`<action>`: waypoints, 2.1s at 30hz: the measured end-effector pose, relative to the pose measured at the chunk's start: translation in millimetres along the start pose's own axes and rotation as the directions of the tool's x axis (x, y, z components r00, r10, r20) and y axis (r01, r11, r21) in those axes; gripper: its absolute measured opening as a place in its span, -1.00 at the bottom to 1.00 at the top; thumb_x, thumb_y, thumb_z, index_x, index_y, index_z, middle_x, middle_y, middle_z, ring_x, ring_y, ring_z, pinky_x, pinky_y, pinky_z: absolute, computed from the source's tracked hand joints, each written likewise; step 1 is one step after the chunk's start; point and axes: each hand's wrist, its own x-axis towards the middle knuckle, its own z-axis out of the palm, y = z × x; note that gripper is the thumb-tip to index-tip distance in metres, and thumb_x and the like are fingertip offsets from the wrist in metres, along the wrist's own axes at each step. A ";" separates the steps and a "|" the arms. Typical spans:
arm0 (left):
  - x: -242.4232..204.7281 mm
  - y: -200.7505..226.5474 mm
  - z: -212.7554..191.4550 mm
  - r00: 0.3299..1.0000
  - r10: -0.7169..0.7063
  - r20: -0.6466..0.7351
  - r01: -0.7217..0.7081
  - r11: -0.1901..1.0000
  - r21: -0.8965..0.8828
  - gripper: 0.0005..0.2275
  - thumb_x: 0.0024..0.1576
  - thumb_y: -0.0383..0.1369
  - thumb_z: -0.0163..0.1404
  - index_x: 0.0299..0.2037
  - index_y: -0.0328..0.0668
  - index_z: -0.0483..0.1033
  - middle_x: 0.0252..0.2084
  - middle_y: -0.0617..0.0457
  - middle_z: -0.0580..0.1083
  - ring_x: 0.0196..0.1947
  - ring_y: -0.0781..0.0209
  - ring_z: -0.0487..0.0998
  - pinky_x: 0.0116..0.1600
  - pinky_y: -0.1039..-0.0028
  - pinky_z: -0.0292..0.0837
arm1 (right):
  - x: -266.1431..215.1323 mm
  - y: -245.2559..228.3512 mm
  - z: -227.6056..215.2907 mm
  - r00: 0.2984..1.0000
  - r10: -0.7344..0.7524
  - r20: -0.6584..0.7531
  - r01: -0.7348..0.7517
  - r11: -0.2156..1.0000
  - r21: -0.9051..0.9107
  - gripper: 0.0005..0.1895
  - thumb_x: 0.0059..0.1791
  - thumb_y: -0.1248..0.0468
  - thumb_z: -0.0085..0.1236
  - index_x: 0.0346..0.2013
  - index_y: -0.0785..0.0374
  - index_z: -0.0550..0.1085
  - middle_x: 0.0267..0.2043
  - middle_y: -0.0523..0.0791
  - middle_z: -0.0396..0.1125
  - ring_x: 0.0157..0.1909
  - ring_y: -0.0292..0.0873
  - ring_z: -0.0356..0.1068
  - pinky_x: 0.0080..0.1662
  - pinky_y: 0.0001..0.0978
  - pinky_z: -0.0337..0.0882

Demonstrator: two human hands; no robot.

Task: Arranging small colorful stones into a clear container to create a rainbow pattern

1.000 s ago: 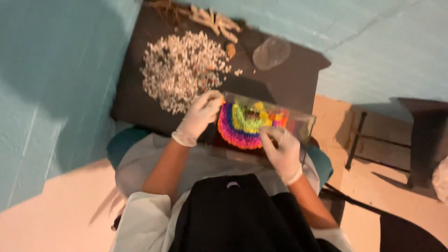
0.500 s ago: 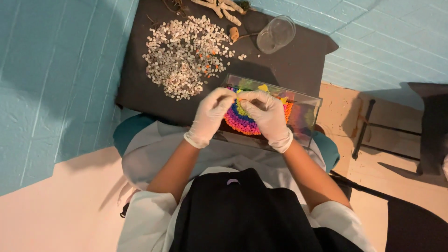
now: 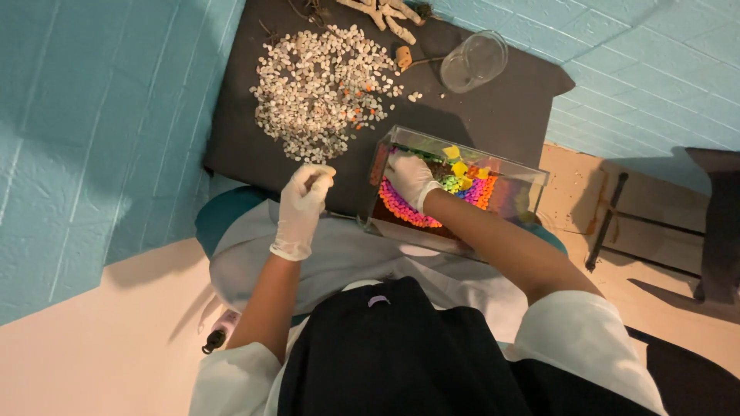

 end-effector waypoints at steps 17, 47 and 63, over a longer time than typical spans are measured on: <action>24.5 -46.5 6.6 0.993 0.102 0.065 -0.092 0.986 -0.137 -0.84 0.16 -0.37 0.19 -0.07 -0.04 0.60 -0.16 0.11 0.60 -0.30 0.53 0.42 -0.08 0.62 0.42 | 41.1 59.9 70.1 0.997 0.079 -0.005 -0.079 0.993 -0.085 -0.78 -0.01 0.19 0.01 -0.32 0.24 0.55 -0.34 0.10 0.51 -0.16 0.19 0.57 -0.18 0.06 0.58; 27.0 -47.4 34.7 0.891 0.453 0.013 -0.434 0.843 0.318 -0.93 0.20 -0.35 0.13 -0.14 0.04 0.59 -0.27 0.11 0.57 -0.33 0.19 0.61 -0.17 0.43 0.54 | -38.8 -9.7 -17.7 0.989 0.117 0.095 -0.145 0.906 0.398 -0.74 -0.01 0.01 0.28 -0.09 0.00 0.63 -0.15 -0.13 0.56 -0.05 -0.09 0.56 0.00 -0.22 0.54; 35.5 -58.5 2.6 0.957 0.289 -0.018 -0.269 0.910 0.316 -0.88 0.22 -0.27 0.12 -0.09 0.07 0.61 -0.15 0.13 0.58 -0.26 0.24 0.58 -0.10 0.45 0.52 | -3.4 -4.3 19.5 0.985 0.140 0.097 -0.154 0.976 0.157 -0.65 0.01 0.03 0.10 -0.27 0.28 0.59 -0.23 0.10 0.54 -0.09 0.24 0.52 -0.08 0.03 0.51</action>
